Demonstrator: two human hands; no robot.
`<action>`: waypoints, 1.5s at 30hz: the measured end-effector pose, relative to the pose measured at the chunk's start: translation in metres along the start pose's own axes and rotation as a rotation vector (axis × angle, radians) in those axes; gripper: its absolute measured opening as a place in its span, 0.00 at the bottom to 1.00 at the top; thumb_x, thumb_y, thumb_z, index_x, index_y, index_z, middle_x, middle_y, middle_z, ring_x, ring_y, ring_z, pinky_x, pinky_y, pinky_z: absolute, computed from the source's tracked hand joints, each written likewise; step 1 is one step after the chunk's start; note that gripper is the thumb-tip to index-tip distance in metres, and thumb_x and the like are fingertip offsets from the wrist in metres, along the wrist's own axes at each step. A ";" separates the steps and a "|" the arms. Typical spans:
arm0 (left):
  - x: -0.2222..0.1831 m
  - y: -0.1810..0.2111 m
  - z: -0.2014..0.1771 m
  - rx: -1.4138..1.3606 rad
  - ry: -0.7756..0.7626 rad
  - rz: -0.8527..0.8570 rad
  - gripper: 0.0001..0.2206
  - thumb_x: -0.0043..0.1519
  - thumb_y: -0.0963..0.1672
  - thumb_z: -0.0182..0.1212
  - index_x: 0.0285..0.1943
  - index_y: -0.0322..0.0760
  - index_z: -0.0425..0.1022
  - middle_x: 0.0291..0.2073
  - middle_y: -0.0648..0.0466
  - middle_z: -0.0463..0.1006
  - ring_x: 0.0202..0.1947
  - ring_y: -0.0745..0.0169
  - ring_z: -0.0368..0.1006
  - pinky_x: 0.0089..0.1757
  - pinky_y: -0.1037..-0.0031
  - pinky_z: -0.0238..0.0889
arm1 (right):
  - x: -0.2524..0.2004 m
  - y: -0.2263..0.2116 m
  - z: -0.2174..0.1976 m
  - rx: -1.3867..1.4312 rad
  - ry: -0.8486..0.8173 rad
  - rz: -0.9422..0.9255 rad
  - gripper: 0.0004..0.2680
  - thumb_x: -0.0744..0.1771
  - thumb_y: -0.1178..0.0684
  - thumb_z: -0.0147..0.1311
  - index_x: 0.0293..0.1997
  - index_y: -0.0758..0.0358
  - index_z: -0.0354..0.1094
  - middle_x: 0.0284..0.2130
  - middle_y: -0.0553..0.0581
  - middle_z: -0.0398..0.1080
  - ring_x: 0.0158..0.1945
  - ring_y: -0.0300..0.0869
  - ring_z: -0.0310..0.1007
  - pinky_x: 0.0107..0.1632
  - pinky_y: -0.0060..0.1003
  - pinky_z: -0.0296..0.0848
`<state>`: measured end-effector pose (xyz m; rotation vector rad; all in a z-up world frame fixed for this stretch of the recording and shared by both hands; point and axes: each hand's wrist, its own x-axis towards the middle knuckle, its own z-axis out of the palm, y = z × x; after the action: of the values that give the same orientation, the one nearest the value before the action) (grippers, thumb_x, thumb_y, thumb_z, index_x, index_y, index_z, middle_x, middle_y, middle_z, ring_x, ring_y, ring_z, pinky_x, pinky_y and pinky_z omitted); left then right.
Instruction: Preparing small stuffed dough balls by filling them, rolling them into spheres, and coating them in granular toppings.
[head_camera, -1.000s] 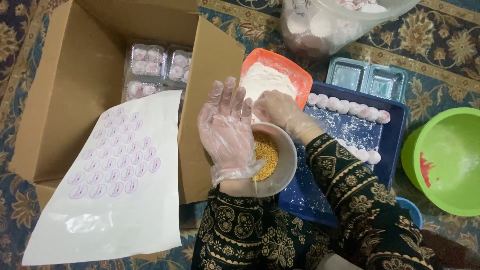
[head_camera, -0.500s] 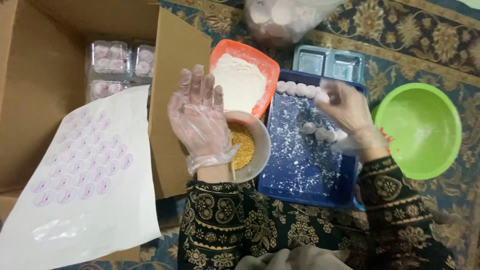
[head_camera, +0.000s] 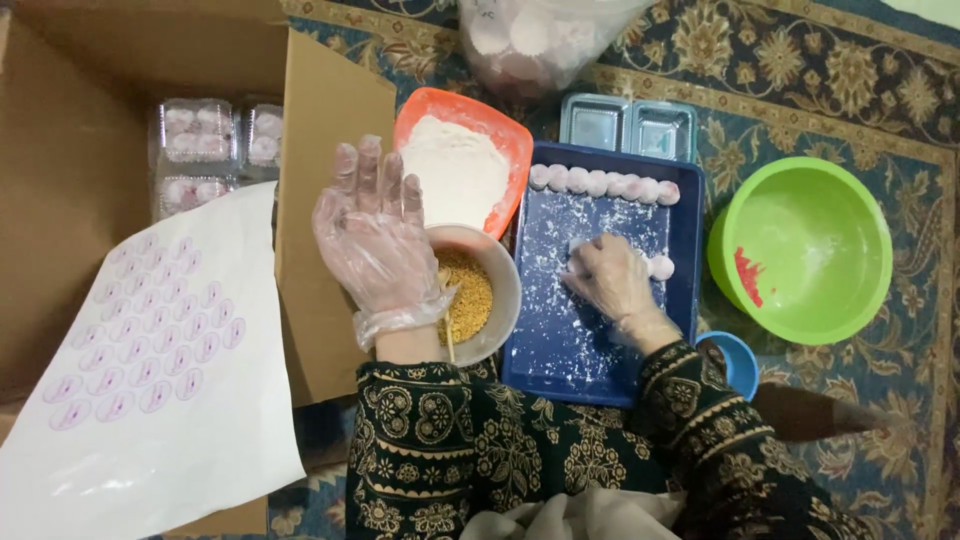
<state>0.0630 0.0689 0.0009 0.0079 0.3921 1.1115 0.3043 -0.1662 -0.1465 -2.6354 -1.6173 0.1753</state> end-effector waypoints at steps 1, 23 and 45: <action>0.002 0.000 -0.002 -0.002 0.006 0.007 0.20 0.64 0.49 0.53 0.64 0.40 0.73 0.62 0.46 0.74 0.56 0.47 0.77 0.54 0.55 0.77 | 0.003 0.004 -0.007 0.000 -0.006 -0.008 0.15 0.59 0.36 0.69 0.43 0.42 0.74 0.41 0.48 0.71 0.48 0.48 0.75 0.48 0.45 0.78; -0.002 -0.005 0.005 0.027 0.015 0.025 0.19 0.65 0.48 0.52 0.63 0.40 0.73 0.61 0.44 0.74 0.53 0.48 0.78 0.51 0.58 0.78 | -0.005 0.034 -0.023 0.005 -0.101 -0.013 0.13 0.64 0.39 0.61 0.51 0.45 0.74 0.40 0.52 0.76 0.48 0.48 0.77 0.52 0.42 0.77; 0.000 -0.001 0.000 0.085 -0.024 -0.010 0.19 0.64 0.49 0.53 0.61 0.40 0.74 0.58 0.48 0.77 0.51 0.52 0.80 0.49 0.60 0.80 | 0.117 -0.117 -0.078 0.749 0.143 0.007 0.15 0.63 0.50 0.58 0.55 0.43 0.69 0.51 0.52 0.75 0.55 0.53 0.76 0.61 0.49 0.73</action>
<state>0.0638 0.0681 0.0009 0.0939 0.4171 1.0837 0.2621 -0.0076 -0.0660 -2.0217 -1.1802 0.4722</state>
